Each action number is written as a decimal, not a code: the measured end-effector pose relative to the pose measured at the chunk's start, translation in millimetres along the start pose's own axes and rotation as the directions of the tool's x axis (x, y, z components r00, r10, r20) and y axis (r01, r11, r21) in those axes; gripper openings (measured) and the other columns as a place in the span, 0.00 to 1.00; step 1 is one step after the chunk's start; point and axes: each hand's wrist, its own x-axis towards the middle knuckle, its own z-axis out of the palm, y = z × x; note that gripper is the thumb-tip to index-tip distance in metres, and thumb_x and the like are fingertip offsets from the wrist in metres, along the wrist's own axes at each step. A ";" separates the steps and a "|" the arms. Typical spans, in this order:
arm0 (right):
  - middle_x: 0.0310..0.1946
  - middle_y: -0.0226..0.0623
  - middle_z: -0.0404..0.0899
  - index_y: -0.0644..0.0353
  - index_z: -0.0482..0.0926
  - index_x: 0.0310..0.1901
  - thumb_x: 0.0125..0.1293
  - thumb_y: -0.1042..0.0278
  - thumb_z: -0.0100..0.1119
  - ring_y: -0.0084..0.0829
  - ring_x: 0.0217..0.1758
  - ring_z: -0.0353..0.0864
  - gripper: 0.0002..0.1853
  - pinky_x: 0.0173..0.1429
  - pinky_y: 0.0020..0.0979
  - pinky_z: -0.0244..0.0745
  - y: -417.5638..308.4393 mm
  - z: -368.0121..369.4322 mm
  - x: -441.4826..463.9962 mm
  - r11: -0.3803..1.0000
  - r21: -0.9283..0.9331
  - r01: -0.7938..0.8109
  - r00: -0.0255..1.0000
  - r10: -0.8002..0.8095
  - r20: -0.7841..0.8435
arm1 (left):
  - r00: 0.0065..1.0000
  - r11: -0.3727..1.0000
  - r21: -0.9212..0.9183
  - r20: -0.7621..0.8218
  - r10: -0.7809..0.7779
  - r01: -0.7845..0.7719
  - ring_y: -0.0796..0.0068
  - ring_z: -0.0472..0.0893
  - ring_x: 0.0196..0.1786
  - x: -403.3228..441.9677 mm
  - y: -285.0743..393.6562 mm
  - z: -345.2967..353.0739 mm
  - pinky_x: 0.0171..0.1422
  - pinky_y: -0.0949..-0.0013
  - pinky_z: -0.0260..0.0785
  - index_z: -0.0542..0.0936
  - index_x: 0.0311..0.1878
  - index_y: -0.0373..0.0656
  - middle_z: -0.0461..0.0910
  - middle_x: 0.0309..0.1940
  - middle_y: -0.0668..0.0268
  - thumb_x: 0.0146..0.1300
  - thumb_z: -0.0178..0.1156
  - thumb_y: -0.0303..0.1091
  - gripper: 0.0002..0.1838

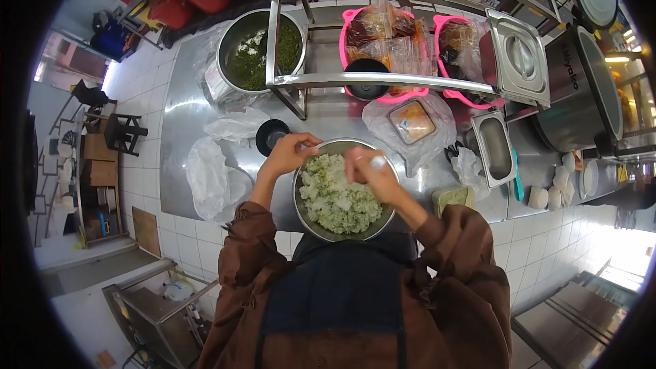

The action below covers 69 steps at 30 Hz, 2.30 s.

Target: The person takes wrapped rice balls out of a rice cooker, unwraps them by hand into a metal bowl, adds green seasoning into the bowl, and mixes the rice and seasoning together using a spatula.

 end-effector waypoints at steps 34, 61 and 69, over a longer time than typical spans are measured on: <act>0.07 0.22 0.43 0.56 0.64 0.23 0.71 0.50 0.35 0.18 0.10 0.39 0.22 0.18 0.24 0.42 13.3 38.4 -82.4 0.782 0.211 0.586 0.281 0.048 -0.959 | 0.940 0.587 -0.745 0.164 -0.298 0.316 0.74 0.76 0.39 -162.5 -33.8 72.9 0.44 0.66 0.78 0.62 0.58 0.43 0.72 0.33 0.66 0.62 0.54 0.26 0.21; 0.07 0.22 0.41 0.57 0.63 0.23 0.72 0.50 0.30 0.18 0.10 0.38 0.23 0.20 0.25 0.41 12.5 70.1 -32.4 0.607 0.522 0.599 0.645 0.021 -0.764 | 0.962 0.656 -0.708 0.138 -0.236 0.263 0.81 0.77 0.39 -111.5 -38.7 38.5 0.41 0.73 0.76 0.74 0.54 0.41 0.76 0.38 0.71 0.61 0.56 0.29 0.16; 0.08 0.22 0.46 0.60 0.62 0.24 0.72 0.53 0.33 0.16 0.10 0.41 0.22 0.17 0.25 0.43 69.1 45.3 -41.4 0.897 0.078 0.434 0.680 -0.270 -0.682 | 0.934 0.632 -0.715 0.087 -0.346 0.300 0.87 0.74 0.33 -111.1 -42.0 50.4 0.33 0.80 0.71 0.76 0.50 0.42 0.76 0.34 0.74 0.60 0.58 0.29 0.14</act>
